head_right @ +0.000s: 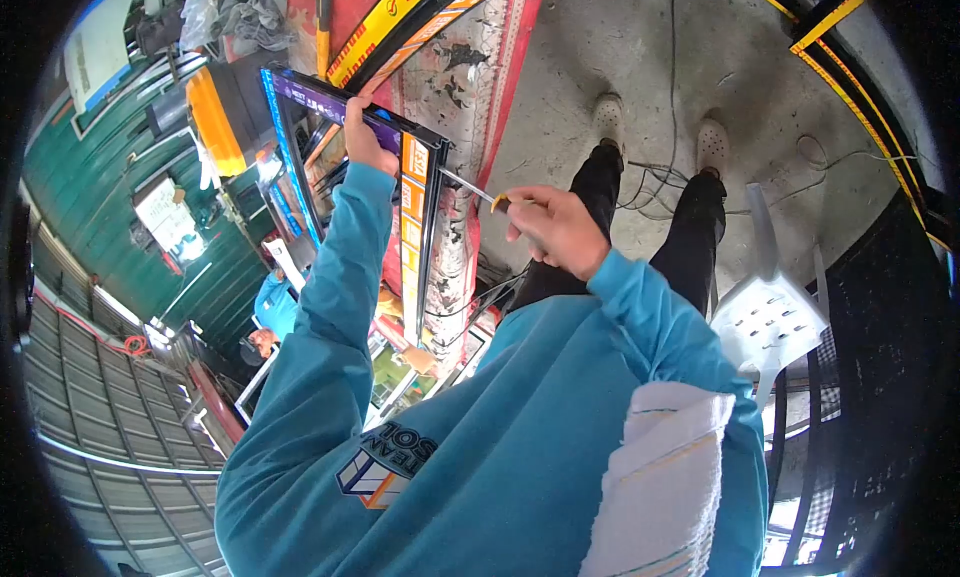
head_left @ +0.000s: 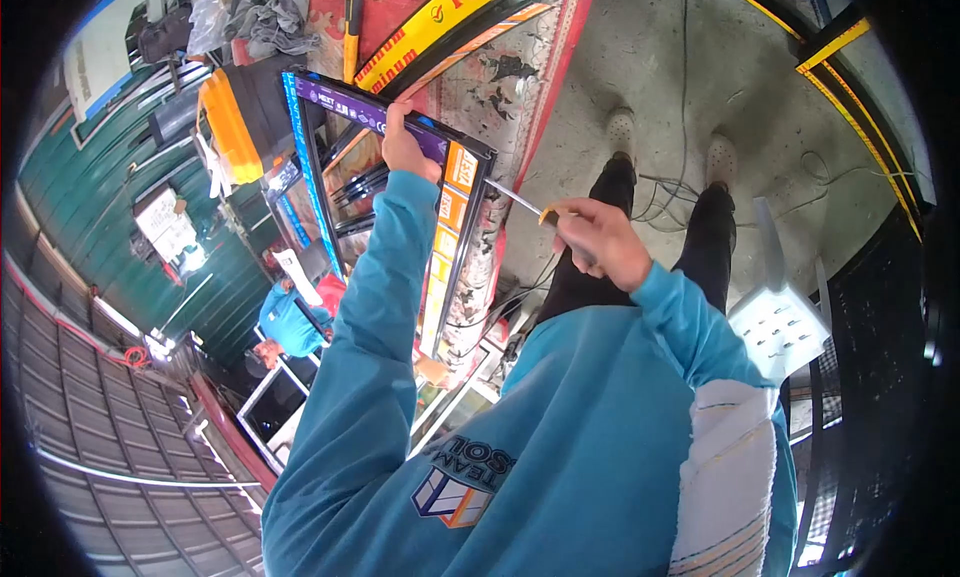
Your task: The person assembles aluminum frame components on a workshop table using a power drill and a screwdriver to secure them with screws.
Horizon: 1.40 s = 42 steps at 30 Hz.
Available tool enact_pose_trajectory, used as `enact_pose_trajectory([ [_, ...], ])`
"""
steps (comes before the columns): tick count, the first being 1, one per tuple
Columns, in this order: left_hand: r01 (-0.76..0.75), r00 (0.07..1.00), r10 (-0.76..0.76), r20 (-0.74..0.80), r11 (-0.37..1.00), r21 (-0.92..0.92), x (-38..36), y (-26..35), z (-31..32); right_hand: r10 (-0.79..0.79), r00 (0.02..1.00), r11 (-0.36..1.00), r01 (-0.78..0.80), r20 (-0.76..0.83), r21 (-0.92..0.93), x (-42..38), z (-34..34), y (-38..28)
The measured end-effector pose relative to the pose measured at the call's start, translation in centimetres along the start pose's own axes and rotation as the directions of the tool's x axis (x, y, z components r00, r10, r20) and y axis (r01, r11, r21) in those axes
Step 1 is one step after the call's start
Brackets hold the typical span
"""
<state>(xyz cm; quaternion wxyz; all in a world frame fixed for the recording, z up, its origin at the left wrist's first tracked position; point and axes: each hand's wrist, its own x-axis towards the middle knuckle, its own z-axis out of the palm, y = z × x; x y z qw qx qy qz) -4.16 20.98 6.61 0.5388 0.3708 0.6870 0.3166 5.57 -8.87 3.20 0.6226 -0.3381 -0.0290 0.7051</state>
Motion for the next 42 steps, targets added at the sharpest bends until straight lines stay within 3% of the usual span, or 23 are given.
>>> enact_pose_trajectory([
  [1,-0.007,1.0,0.007,0.016,1.0,-0.001,-0.3,0.1,0.3,-0.389,0.92,0.827,0.329,-0.042,-0.456,-0.1,0.6,0.1],
  [2,-0.007,1.0,0.007,0.013,1.0,-0.003,-0.4,0.2,0.1,-0.693,0.714,0.376,0.476,0.1,-0.795,-0.6,1.4,0.3],
  [3,0.017,1.0,-0.017,0.018,1.0,-0.007,-0.2,0.1,0.0,-0.491,0.868,0.356,0.279,0.076,-0.892,-1.8,2.3,-1.3],
  [7,0.006,1.0,-0.006,0.029,1.0,0.003,0.2,-0.1,-0.3,-0.513,0.856,0.387,0.29,0.057,-0.875,-0.3,1.8,0.6],
  [8,0.002,1.0,-0.002,0.028,1.0,0.002,0.3,-0.1,-0.3,-0.225,0.974,0.791,0.162,-0.035,-0.59,0.2,1.2,0.5],
  [9,-0.018,0.999,0.018,0.029,1.0,-0.001,-0.5,0.2,0.3,0.098,0.995,0.978,-0.094,0.015,-0.186,0.6,0.7,0.6],
  [10,-0.034,0.999,0.034,0.029,0.999,-0.001,-1.1,0.2,0.4,0.102,0.995,0.979,-0.098,0.014,-0.181,0.8,0.1,0.0],
  [12,0.024,0.999,-0.024,0.022,1.0,0.0,-0.1,0.0,-0.2,0.443,0.848,0.76,-0.527,0.291,0.381,1.0,-1.2,-1.5],
  [14,0.071,0.997,-0.07,0.021,0.997,-0.009,0.6,0.0,-0.5,0.423,0.87,0.782,-0.492,0.256,0.383,1.0,-0.7,-1.0],
  [16,0.012,1.0,-0.012,0.003,1.0,0.01,-0.5,0.3,0.2,0.268,0.962,0.95,-0.272,0.046,0.154,0.3,0.3,-0.9],
  [17,0.009,1.0,-0.009,0.006,1.0,0.005,-0.6,0.4,0.4,0.026,0.994,0.989,-0.041,-0.107,-0.143,-0.4,1.4,-0.5],
  [18,-0.001,1.0,0.001,0.01,1.0,0.001,-0.5,0.4,0.3,0.023,0.994,0.989,-0.038,-0.105,-0.146,-1.1,1.9,-0.5],
  [19,-0.011,1.0,0.011,0.013,1.0,-0.003,-0.4,0.4,0.2,-0.319,0.944,0.743,0.196,-0.082,-0.64,-1.6,2.3,-0.4],
  [20,-0.012,1.0,0.012,0.014,1.0,-0.005,-0.2,0.3,0.1,-0.574,0.811,0.227,0.29,0.113,-0.93,-1.8,2.4,-0.4],
  [22,0.051,0.998,-0.051,0.039,0.999,0.002,0.0,0.0,-0.2,-0.521,0.847,0.225,0.254,0.104,-0.941,-1.7,2.2,-0.2],
  [24,0.022,0.999,-0.022,0.038,1.0,-0.005,0.1,-0.2,-0.5,-0.524,0.848,0.454,0.362,0.084,-0.814,-0.4,1.1,0.6],
  [25,0.004,0.999,-0.003,0.044,1.0,-0.008,0.0,-0.2,-0.5,-0.524,0.847,0.458,0.365,0.085,-0.81,0.1,0.8,0.8],
  [26,0.004,0.999,-0.003,0.043,1.0,-0.004,0.1,-0.1,-0.5,-0.233,0.972,0.841,0.193,-0.016,-0.505,0.4,0.4,1.0],
  [27,0.014,0.999,-0.014,0.035,1.0,0.005,0.0,-0.1,-0.4,0.1,0.995,0.99,-0.098,0.022,-0.098,0.4,0.2,1.1],
  [35,0.101,0.994,-0.1,0.042,0.995,-0.017,0.5,0.0,-0.2,0.266,0.961,0.926,-0.277,0.078,0.255,0.0,0.4,-0.1],
  [36,0.101,0.994,-0.1,0.047,0.995,-0.021,0.1,0.2,-0.1,-0.215,0.974,0.904,0.171,-0.071,-0.393,-0.9,1.6,-0.2],
  [37,0.102,0.994,-0.1,0.051,0.995,-0.024,-0.1,0.3,0.0,-0.634,0.764,0.313,0.394,0.119,-0.864,-1.4,2.2,-0.3],
  [42,0.038,0.999,-0.037,0.034,0.999,-0.016,0.5,-0.3,-0.6,-0.514,0.855,0.527,0.38,0.07,-0.76,-0.3,1.0,0.2],
])
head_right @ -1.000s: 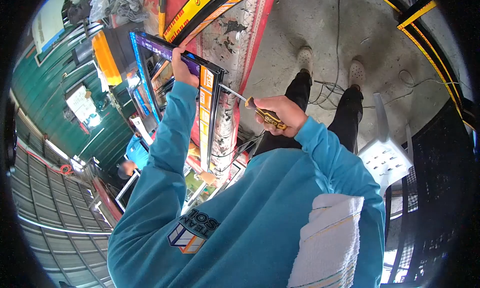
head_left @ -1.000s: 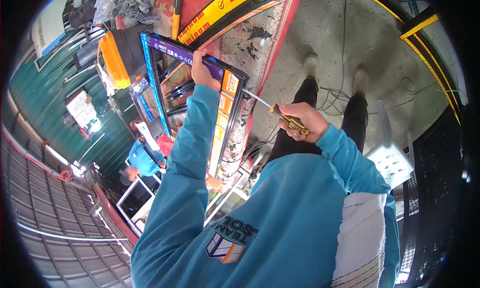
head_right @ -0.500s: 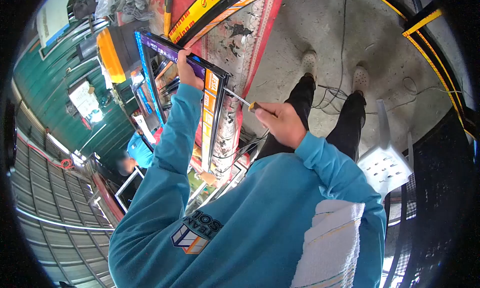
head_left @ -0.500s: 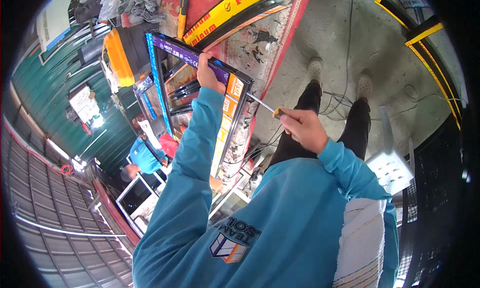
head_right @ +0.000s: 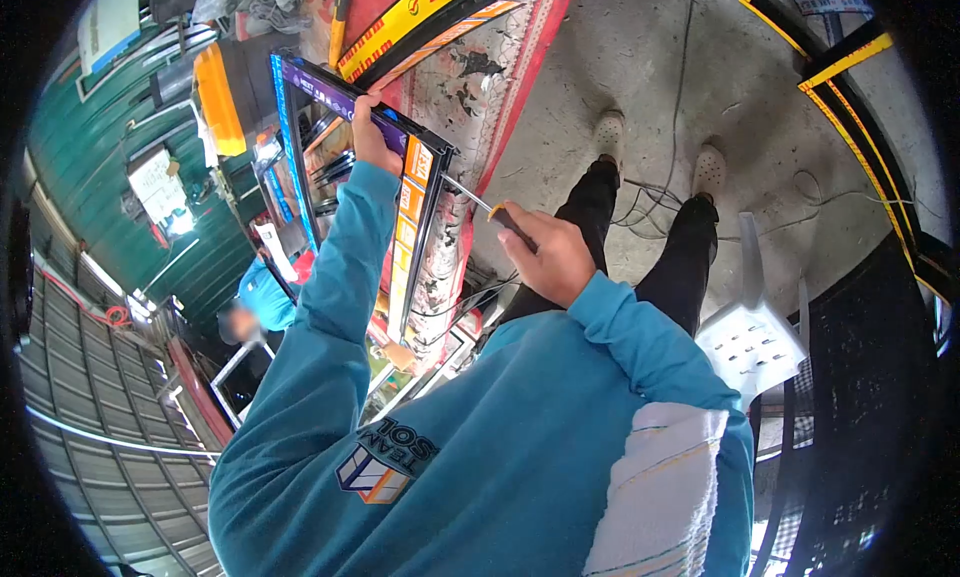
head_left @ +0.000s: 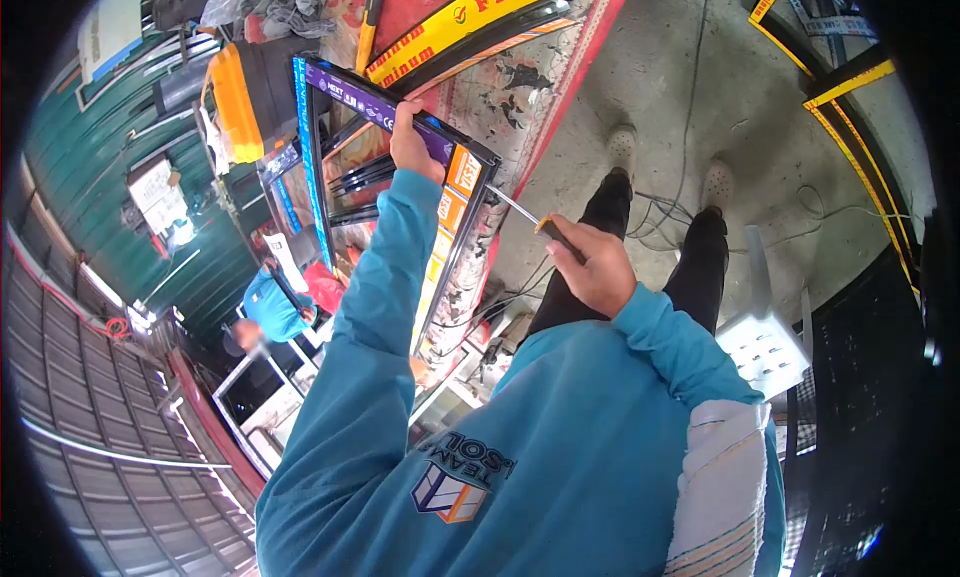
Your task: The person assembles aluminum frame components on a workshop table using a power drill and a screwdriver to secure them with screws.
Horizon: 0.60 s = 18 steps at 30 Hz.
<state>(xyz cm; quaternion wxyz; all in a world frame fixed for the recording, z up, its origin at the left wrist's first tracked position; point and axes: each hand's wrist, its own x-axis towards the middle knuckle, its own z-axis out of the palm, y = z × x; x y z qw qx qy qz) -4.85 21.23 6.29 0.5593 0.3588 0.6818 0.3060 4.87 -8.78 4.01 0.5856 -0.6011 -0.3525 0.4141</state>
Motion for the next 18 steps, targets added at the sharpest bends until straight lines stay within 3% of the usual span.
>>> enact_pose_trajectory([
  [1,0.007,1.0,-0.007,0.003,1.0,0.003,0.0,-0.1,0.0,0.209,0.965,0.916,-0.249,0.157,0.313,0.2,-0.1,0.6],
  [2,0.011,1.0,-0.011,0.0,1.0,0.01,-0.1,-0.1,-0.1,0.345,0.864,0.677,-0.499,0.366,0.541,0.2,-0.1,0.9],
  [3,0.0,1.0,0.0,-0.002,1.0,0.016,-0.7,0.2,0.4,0.435,0.689,0.28,-0.716,0.58,0.64,1.3,-1.7,-0.3],
  [4,-0.018,1.0,0.018,-0.001,1.0,0.016,-0.9,0.4,0.8,0.435,0.689,0.279,-0.716,0.58,0.641,1.4,-1.7,0.2],
  [6,0.01,1.0,-0.01,0.001,1.0,0.024,-0.8,0.6,0.7,0.313,0.533,-0.32,-0.72,0.786,0.616,1.1,-1.5,1.3],
  [8,0.066,0.998,-0.066,0.018,0.998,-0.003,-1.2,0.6,0.9,0.313,0.553,-0.284,-0.722,0.772,0.631,0.6,-0.9,1.3],
  [9,0.069,0.997,-0.069,0.024,0.998,-0.007,-1.1,0.5,1.0,0.45,0.694,0.131,-0.673,0.561,0.728,0.4,-0.3,0.2],
  [10,0.072,0.997,-0.072,0.032,0.997,-0.011,-0.7,0.6,0.9,0.464,0.83,0.532,-0.54,0.309,0.652,0.1,0.2,-0.4],
  [11,0.072,0.997,-0.071,0.036,0.997,-0.014,-0.4,0.6,0.6,0.203,0.975,0.874,-0.224,0.095,0.431,-0.2,0.4,-0.4],
  [12,0.066,0.997,-0.065,0.037,0.998,-0.019,-0.1,0.5,0.3,-0.086,0.988,0.995,0.092,-0.132,0.042,-0.3,0.4,-1.0],
  [14,0.026,1.0,-0.026,0.014,1.0,-0.011,0.7,-0.1,0.0,0.026,0.999,0.966,-0.015,0.04,-0.259,-0.5,-0.2,-1.8],
  [15,0.024,1.0,-0.024,0.018,1.0,-0.004,0.4,-0.2,-0.1,-0.008,1.0,0.99,0.006,-0.014,-0.142,-0.5,0.4,-0.7],
  [16,0.02,1.0,-0.02,0.011,1.0,-0.005,-0.1,-0.1,-0.2,-0.011,1.0,0.991,0.01,-0.008,-0.137,-0.7,1.4,0.6],
  [17,0.009,1.0,-0.009,-0.005,1.0,0.015,-0.5,0.0,0.0,0.056,0.998,0.991,-0.055,-0.01,0.124,-0.8,2.3,2.0],
  [18,-0.002,1.0,0.002,-0.019,0.999,0.034,-0.6,0.0,0.1,0.091,0.996,0.963,-0.087,-0.001,0.254,-0.3,2.1,1.9],
])
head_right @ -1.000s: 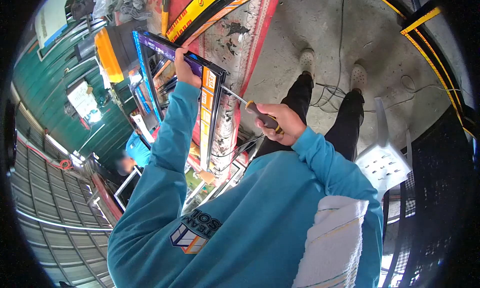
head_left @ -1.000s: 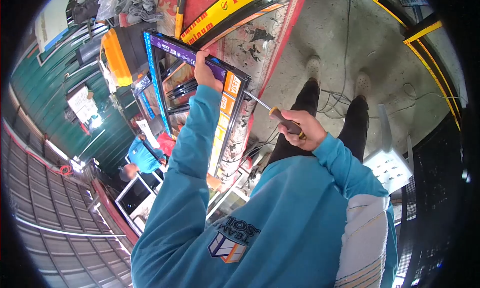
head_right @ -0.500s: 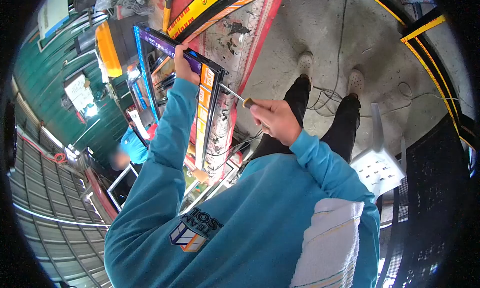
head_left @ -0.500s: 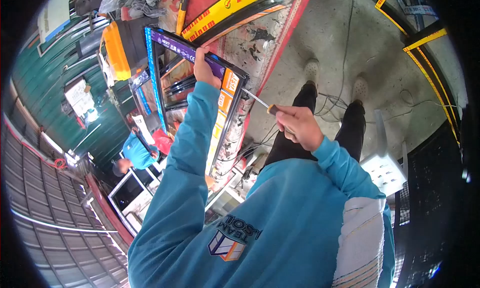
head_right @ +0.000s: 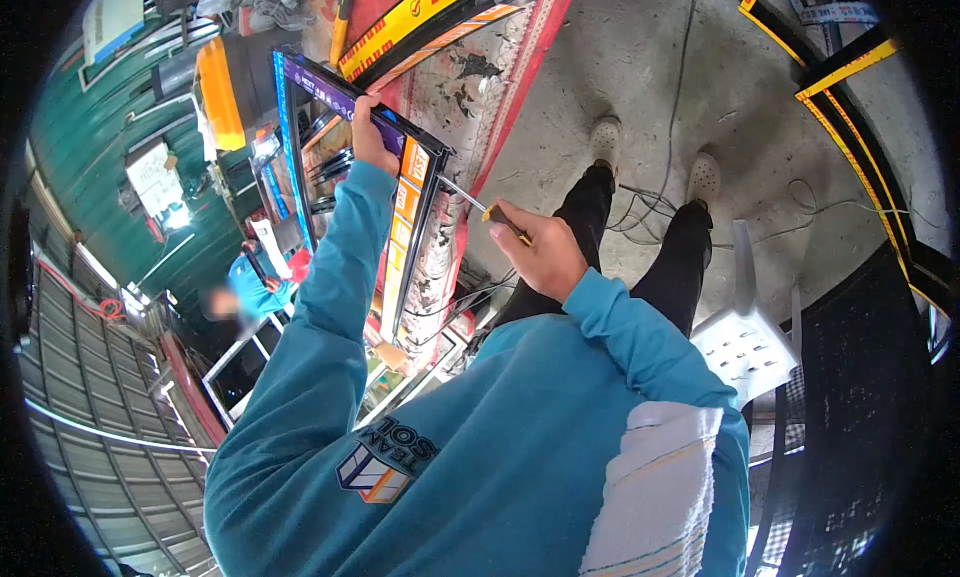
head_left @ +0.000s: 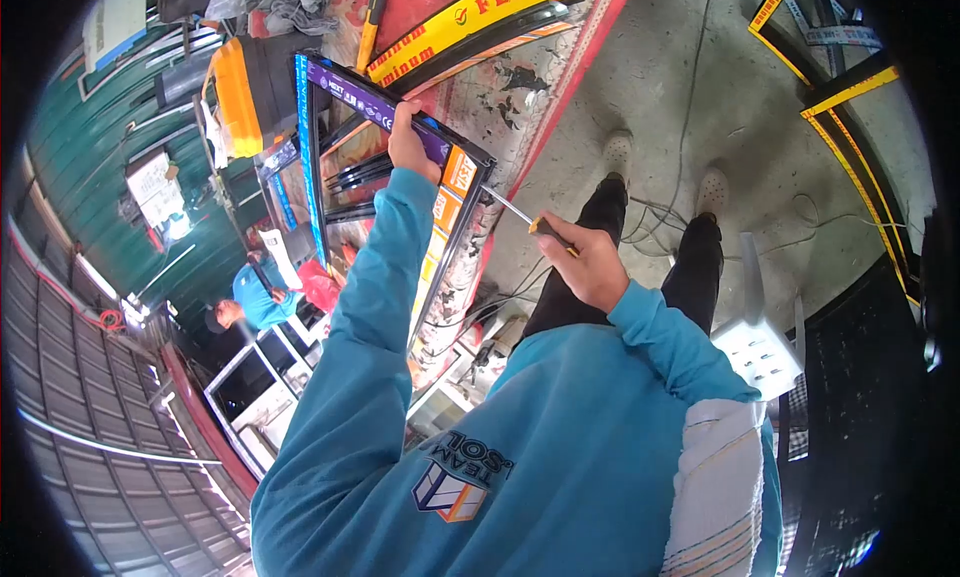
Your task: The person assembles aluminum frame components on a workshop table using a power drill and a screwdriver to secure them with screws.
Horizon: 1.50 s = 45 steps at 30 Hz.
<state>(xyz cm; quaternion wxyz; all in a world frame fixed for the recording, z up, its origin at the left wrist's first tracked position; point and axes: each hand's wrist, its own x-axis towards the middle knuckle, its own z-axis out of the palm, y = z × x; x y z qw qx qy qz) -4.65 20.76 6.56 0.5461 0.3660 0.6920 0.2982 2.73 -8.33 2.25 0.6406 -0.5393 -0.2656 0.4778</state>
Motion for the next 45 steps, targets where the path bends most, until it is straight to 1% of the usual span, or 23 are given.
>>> enact_pose_trajectory([
  [1,0.001,1.0,-0.001,-0.003,1.0,0.004,0.1,0.1,0.0,0.036,0.999,0.991,-0.035,-0.001,0.132,0.5,-0.2,-0.1],
  [2,0.011,1.0,-0.011,0.002,1.0,-0.001,0.0,0.1,-0.2,0.289,0.937,0.866,-0.343,0.196,0.364,0.4,-1.0,-0.4],
  [3,0.017,1.0,-0.016,0.009,1.0,-0.011,0.0,0.1,-0.2,0.446,0.783,0.608,-0.62,0.432,0.496,0.8,-1.7,-1.3],
  [4,0.013,1.0,-0.013,0.007,1.0,-0.012,0.2,0.1,-0.4,0.443,0.784,0.609,-0.619,0.435,0.495,1.0,-2.1,-1.7],
  [6,0.02,1.0,-0.02,0.015,1.0,-0.017,0.3,0.1,-0.4,0.527,0.594,0.237,-0.79,0.608,0.565,1.2,-2.9,-2.2],
  [7,0.02,1.0,-0.02,0.017,1.0,-0.019,0.2,0.1,-0.4,0.528,0.594,0.239,-0.79,0.607,0.565,1.0,-2.7,-2.0],
  [9,0.027,0.999,-0.027,0.027,0.999,-0.023,0.2,0.1,-0.6,0.393,0.526,-0.144,-0.775,0.754,0.616,0.7,-2.4,-1.3],
  [13,0.039,0.999,-0.039,0.019,0.999,-0.012,0.3,0.1,-0.7,0.348,0.519,-0.177,-0.781,0.78,0.599,0.7,-2.2,-1.4],
  [15,0.037,0.999,-0.036,0.025,0.999,-0.039,-0.4,0.3,0.0,0.524,0.66,0.356,-0.743,0.538,0.566,0.7,-1.9,-2.2],
  [16,0.041,0.999,-0.039,0.032,0.998,-0.04,-0.4,0.0,0.2,0.527,0.663,0.358,-0.741,0.531,0.568,0.4,-1.5,-2.4],
  [17,0.032,0.999,-0.03,0.037,0.998,-0.053,-0.2,0.0,0.2,0.277,0.955,0.929,-0.294,0.106,0.223,-0.2,-1.0,-2.9],
  [18,0.016,0.999,-0.013,0.042,0.998,-0.068,0.4,0.0,0.1,-0.274,0.959,0.891,0.226,-0.071,-0.394,-0.7,-0.6,-3.5],
  [19,0.005,0.999,-0.001,0.054,0.997,-0.071,0.9,-0.2,-0.1,-0.163,0.987,0.859,0.137,-0.01,-0.492,-1.4,-0.8,-4.5],
  [23,0.009,0.999,-0.009,0.03,1.0,-0.007,0.1,-0.4,-0.9,-0.056,0.997,0.893,0.074,0.053,-0.444,-1.0,-1.0,-3.4],
  [25,0.01,1.0,-0.01,0.016,1.0,-0.006,0.5,-0.4,-1.1,0.05,0.997,0.994,-0.045,0.053,-0.099,-0.8,-0.8,-2.5],
  [32,0.054,0.998,-0.054,0.027,0.999,0.009,0.3,-0.2,-2.4,0.301,0.94,0.884,-0.338,0.16,0.322,-1.1,0.7,-1.0],
  [34,0.047,0.999,-0.046,0.029,0.999,-0.011,0.2,-0.3,-2.6,0.43,0.841,0.716,-0.539,0.327,0.444,-0.7,0.1,-1.7],
  [35,0.058,0.998,-0.058,0.024,0.998,-0.015,0.3,-0.4,-2.6,0.43,0.842,0.717,-0.538,0.326,0.443,-0.5,-0.3,-2.1],
  [37,0.069,0.998,-0.068,0.015,0.997,-0.02,0.4,-0.4,-2.7,0.5,0.734,0.462,-0.675,0.46,0.576,0.0,-0.9,-3.2],
  [41,0.062,0.998,-0.062,0.009,0.998,-0.001,0.1,-0.4,-2.6,0.522,0.659,0.31,-0.738,0.541,0.6,0.2,-1.3,-3.1],
  [43,0.05,0.999,-0.05,0.004,0.999,0.001,0.1,-0.3,-2.6,0.512,0.577,0.089,-0.772,0.636,0.629,0.2,-1.2,-2.4],
  [44,0.063,0.998,-0.063,0.004,0.998,-0.004,0.0,-0.3,-2.6,0.514,0.574,0.087,-0.774,0.637,0.627,0.0,-1.2,-2.0],
  [45,0.075,0.997,-0.075,0.007,0.997,-0.01,-0.1,-0.3,-2.5,0.477,0.532,-0.053,-0.778,0.7,0.627,0.0,-1.1,-1.7],
])
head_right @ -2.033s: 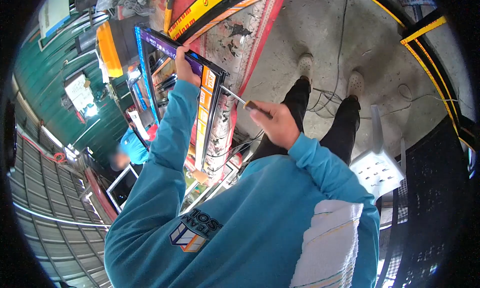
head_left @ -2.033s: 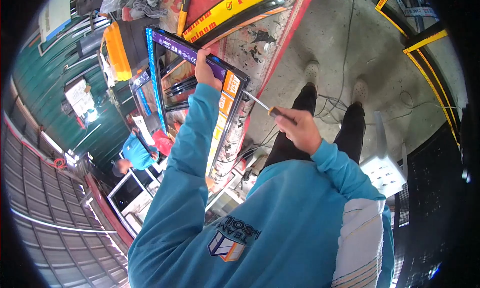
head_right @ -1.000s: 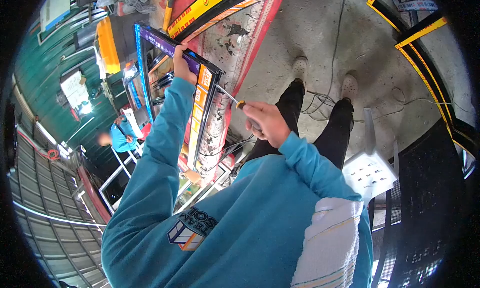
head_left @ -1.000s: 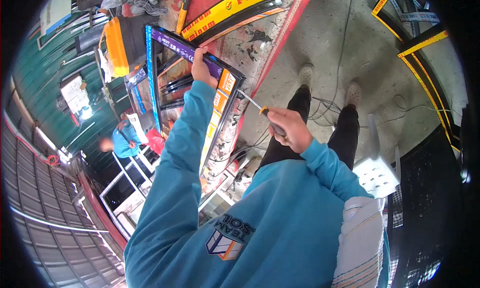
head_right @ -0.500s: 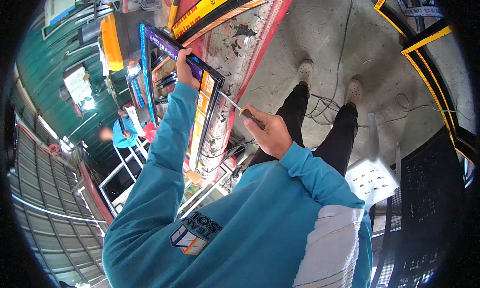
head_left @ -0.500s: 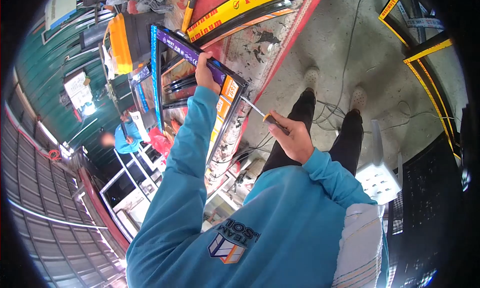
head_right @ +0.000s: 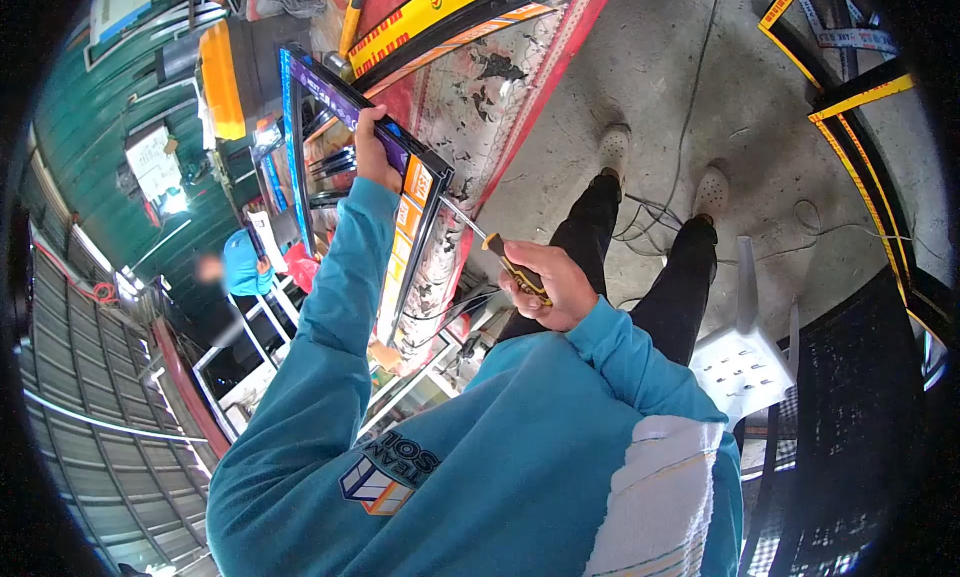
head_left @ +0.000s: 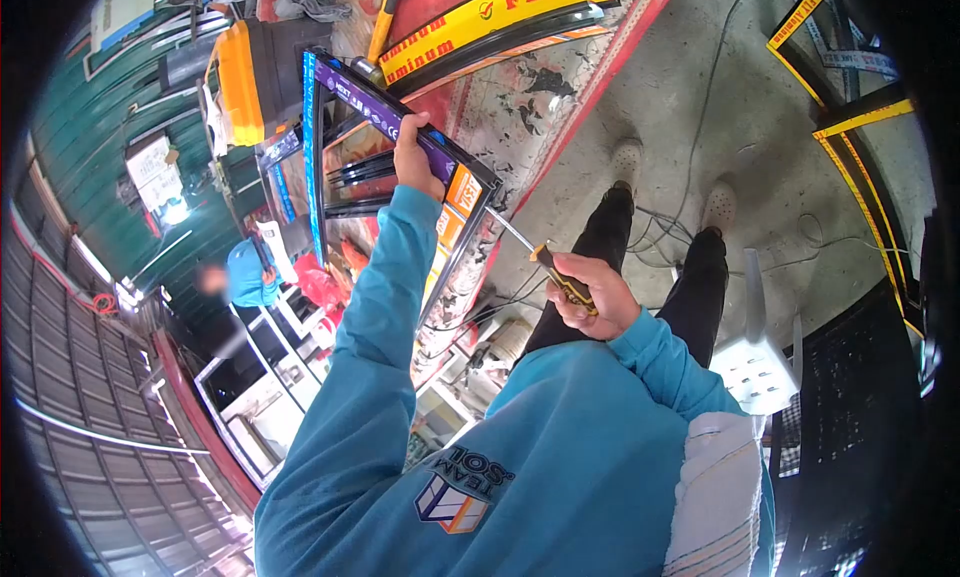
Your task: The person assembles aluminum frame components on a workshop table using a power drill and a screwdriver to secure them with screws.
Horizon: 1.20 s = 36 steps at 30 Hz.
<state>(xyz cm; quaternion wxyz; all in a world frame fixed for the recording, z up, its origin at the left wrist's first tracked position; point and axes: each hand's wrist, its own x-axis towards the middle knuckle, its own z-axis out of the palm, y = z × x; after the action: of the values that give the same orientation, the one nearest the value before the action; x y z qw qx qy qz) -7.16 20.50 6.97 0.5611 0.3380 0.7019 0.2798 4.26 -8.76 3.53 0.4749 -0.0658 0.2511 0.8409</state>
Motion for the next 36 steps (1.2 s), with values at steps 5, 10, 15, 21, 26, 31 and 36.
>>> enact_pose_trajectory([
  [5,-0.019,1.0,0.019,-0.004,1.0,0.016,0.3,-0.2,-0.4,0.148,0.973,0.951,-0.189,0.174,0.246,0.4,-0.7,0.1],
  [10,0.018,1.0,-0.018,-0.015,1.0,0.008,-0.1,-0.7,-0.3,-0.025,1.0,0.986,0.024,-0.005,-0.164,0.0,-1.3,0.0],
  [15,0.048,0.997,-0.047,0.058,0.999,-0.015,-2.2,-0.7,0.6,-0.7,0.698,0.216,0.404,0.147,-0.889,-0.3,-0.8,3.1],
  [21,0.042,0.996,-0.038,0.076,0.998,-0.043,-2.2,-1.2,0.3,-0.732,0.656,0.033,0.303,0.183,-0.952,-1.9,1.3,2.4],
  [26,-0.049,0.999,0.049,-0.02,0.999,0.016,-1.6,-2.0,-0.1,-0.69,0.715,0.252,0.385,0.114,-0.888,-0.9,0.2,1.9],
  [31,-0.084,0.996,0.084,-0.026,0.996,0.0,-2.3,-1.7,0.6,-0.601,0.799,0.491,0.383,0.014,-0.782,-0.8,-0.3,1.9],
  [36,-0.054,0.997,0.054,-0.051,0.999,0.005,-1.7,-1.5,0.0,-0.217,0.956,0.934,0.145,-0.197,-0.328,-0.6,0.1,0.8],
])
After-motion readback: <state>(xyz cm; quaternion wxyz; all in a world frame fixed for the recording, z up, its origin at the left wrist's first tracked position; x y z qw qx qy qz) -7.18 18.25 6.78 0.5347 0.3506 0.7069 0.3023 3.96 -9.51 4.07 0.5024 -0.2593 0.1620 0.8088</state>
